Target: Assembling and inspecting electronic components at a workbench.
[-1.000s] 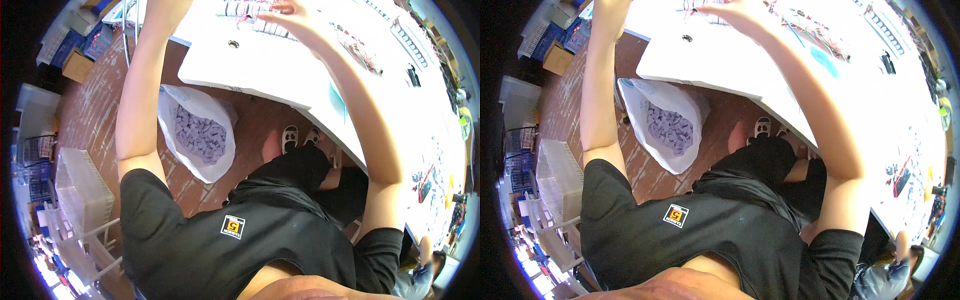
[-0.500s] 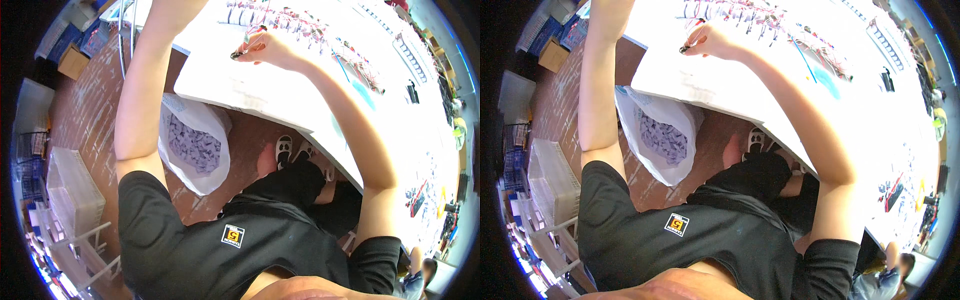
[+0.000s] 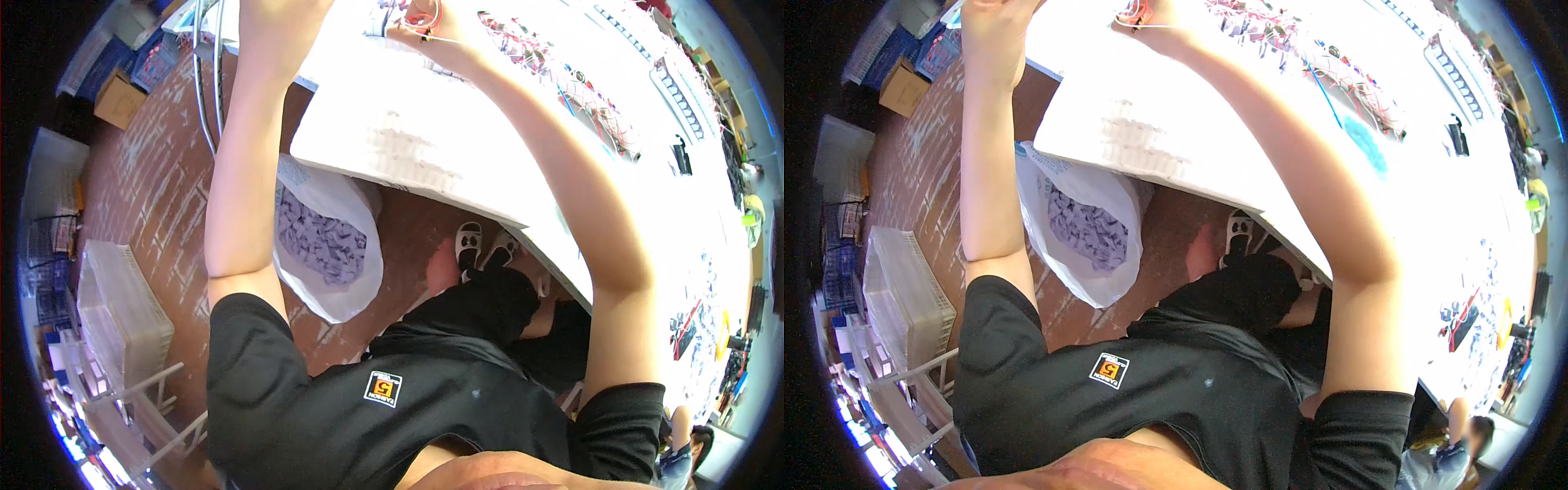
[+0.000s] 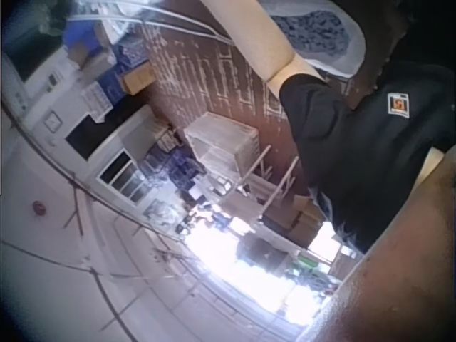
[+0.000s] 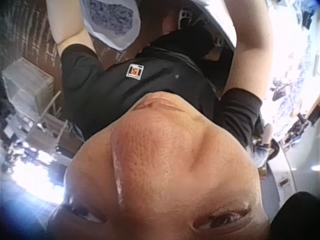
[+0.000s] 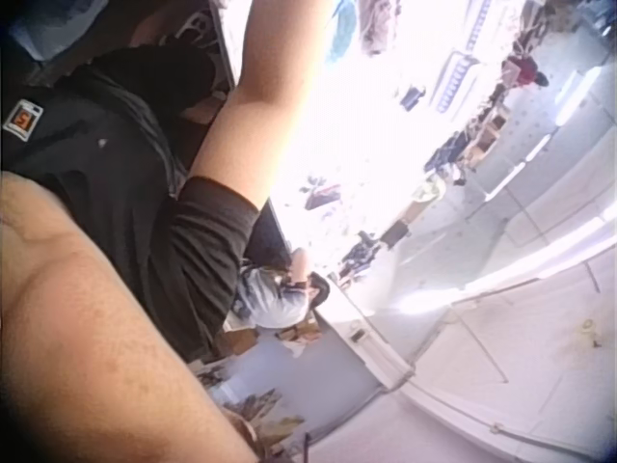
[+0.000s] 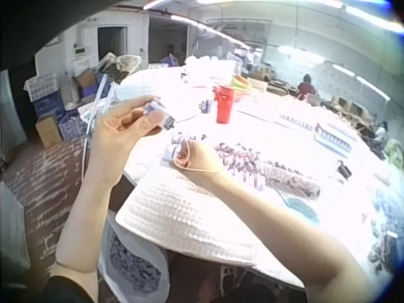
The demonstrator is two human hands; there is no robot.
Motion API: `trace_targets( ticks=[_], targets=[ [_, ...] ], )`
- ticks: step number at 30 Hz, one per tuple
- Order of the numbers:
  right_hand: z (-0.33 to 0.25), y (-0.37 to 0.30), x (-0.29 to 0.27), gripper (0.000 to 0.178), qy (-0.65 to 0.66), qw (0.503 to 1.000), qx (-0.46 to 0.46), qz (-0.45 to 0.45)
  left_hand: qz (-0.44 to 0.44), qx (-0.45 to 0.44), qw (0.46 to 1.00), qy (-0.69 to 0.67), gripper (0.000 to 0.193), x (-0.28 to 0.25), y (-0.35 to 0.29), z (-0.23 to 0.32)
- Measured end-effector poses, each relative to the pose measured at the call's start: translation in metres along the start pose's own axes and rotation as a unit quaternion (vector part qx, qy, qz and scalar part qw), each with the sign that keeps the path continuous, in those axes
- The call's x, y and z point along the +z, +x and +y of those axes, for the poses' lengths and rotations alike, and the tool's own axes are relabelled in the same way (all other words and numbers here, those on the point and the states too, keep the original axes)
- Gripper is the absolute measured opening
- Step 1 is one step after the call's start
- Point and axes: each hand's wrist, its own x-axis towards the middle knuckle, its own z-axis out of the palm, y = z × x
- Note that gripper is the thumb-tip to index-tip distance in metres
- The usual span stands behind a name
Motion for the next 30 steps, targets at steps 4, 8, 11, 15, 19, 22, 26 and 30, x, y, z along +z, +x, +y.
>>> trace_targets(
  ticks=[4,8,11,15,19,22,26,30],
  targets=[
    [0.018,0.012,0.008,0.025,0.04,0.998,0.052,0.014,-0.001,0.005,1.0,-0.011,0.031,-0.013,-0.004,-0.018],
    [0.046,0.007,0.026,0.009,0.15,0.985,0.006,0.089,0.022,-0.028,0.999,-0.001,0.032,-0.014,-0.005,-0.032],
    [0.047,0.01,0.024,0.003,0.059,0.996,-0.05,0.048,0.018,-0.037,0.999,0.012,0.032,-0.018,-0.01,-0.036],
    [0.012,0.017,0.004,0.006,-0.086,0.991,0.046,-0.091,0.018,-0.034,0.999,0.0,0.033,-0.017,-0.016,-0.045],
    [0.011,0.021,-0.004,0.009,-0.161,0.978,0.061,-0.119,-0.029,0.018,0.999,-0.005,0.024,-0.03,-0.015,-0.076],
    [0.009,0.025,-0.007,0.009,-0.21,0.962,0.075,-0.16,-0.024,-0.014,0.999,-0.015,0.03,-0.009,-0.018,-0.06],
    [-0.001,0.033,-0.008,0.011,-0.302,0.915,0.054,-0.261,-0.025,-0.052,0.998,-0.034,0.03,-0.006,-0.023,-0.056],
    [0.017,0.031,-0.008,0.01,-0.366,0.902,-0.056,-0.222,-0.015,-0.094,0.995,-0.031,0.03,0.0,-0.024,-0.055]
  ],
)
